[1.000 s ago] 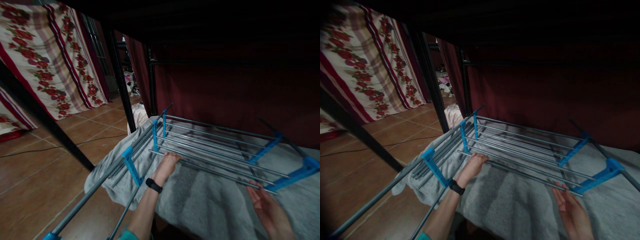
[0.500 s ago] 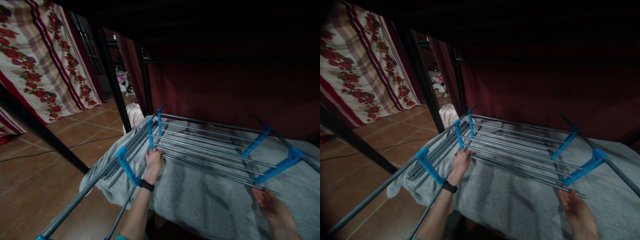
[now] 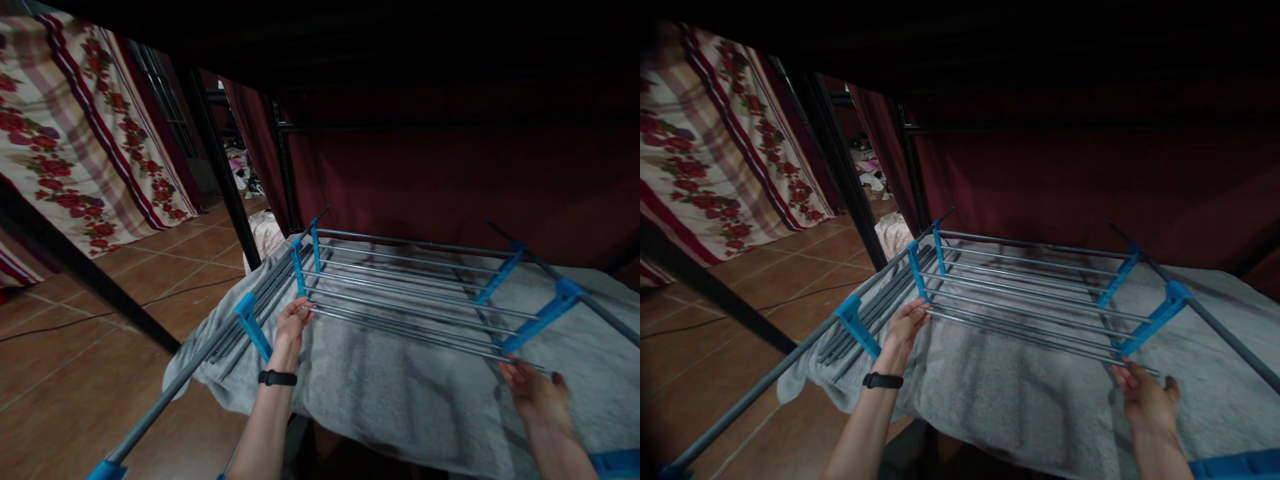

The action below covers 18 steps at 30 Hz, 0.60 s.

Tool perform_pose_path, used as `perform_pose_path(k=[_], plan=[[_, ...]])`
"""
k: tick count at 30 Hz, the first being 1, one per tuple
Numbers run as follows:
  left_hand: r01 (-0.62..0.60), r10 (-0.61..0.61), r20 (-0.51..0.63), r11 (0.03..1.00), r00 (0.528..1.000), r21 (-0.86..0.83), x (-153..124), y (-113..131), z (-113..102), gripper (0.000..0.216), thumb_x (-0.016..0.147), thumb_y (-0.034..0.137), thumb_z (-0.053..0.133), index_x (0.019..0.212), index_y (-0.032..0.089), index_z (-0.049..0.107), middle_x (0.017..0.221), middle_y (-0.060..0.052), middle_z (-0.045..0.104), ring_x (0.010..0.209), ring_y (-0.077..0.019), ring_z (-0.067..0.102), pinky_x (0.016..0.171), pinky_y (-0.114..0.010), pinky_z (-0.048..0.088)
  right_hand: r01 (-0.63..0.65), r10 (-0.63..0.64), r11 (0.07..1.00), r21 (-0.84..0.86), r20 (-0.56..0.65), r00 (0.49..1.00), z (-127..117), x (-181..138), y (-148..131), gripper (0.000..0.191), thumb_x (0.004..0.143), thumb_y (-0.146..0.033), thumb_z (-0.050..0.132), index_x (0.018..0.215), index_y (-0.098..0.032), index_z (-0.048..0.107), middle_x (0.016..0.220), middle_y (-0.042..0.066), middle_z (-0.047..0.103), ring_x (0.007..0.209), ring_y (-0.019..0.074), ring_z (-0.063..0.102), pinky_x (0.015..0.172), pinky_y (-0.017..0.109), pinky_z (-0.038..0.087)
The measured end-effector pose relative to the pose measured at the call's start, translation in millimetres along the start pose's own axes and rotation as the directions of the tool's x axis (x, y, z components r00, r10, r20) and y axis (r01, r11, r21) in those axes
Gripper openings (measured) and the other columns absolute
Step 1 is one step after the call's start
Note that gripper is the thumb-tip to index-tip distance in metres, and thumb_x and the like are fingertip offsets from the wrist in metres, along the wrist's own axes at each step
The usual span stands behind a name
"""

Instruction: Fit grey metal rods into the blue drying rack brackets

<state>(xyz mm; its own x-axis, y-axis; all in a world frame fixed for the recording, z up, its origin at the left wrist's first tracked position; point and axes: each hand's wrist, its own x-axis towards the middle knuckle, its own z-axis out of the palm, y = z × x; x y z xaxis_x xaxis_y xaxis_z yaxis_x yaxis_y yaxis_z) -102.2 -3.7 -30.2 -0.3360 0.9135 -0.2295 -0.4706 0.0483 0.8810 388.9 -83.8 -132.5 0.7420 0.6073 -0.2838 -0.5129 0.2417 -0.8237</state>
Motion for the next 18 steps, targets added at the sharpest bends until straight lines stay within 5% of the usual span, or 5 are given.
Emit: perform_pose_path(k=[6,18], plan=[[0.065,-0.081,-0.097,0.985,0.992,-0.159,5,0,1,0.020,0.075,-0.004,0.059,0.087,0.011,0.063,0.075,-0.004,0.068,0.064,-0.0090,0.064,0.061,-0.019,0.054,-0.013,0.013,1.000,-0.003,-0.082,0.997,14,-6,-4,0.033,0.065,-0.006,0.060,0.094,-0.022,0.056,0.089,0.004,0.068,0.069,0.0142,0.066,0.073,0.033,0.057],[0.171,-0.190,-0.158,0.977,0.969,-0.131,16,0,15,0.023,0.082,-0.004,0.045,0.077,0.015,0.057,0.071,0.000,0.065,0.062,-0.0105,0.063,0.058,-0.021,0.054,-0.014,0.009,0.997,0.082,0.057,0.998,38,-40,-21,0.013,0.075,-0.014,0.059,0.085,-0.022,0.053,0.080,-0.002,0.069,0.072,0.0100,0.066,0.073,0.025,0.057]])
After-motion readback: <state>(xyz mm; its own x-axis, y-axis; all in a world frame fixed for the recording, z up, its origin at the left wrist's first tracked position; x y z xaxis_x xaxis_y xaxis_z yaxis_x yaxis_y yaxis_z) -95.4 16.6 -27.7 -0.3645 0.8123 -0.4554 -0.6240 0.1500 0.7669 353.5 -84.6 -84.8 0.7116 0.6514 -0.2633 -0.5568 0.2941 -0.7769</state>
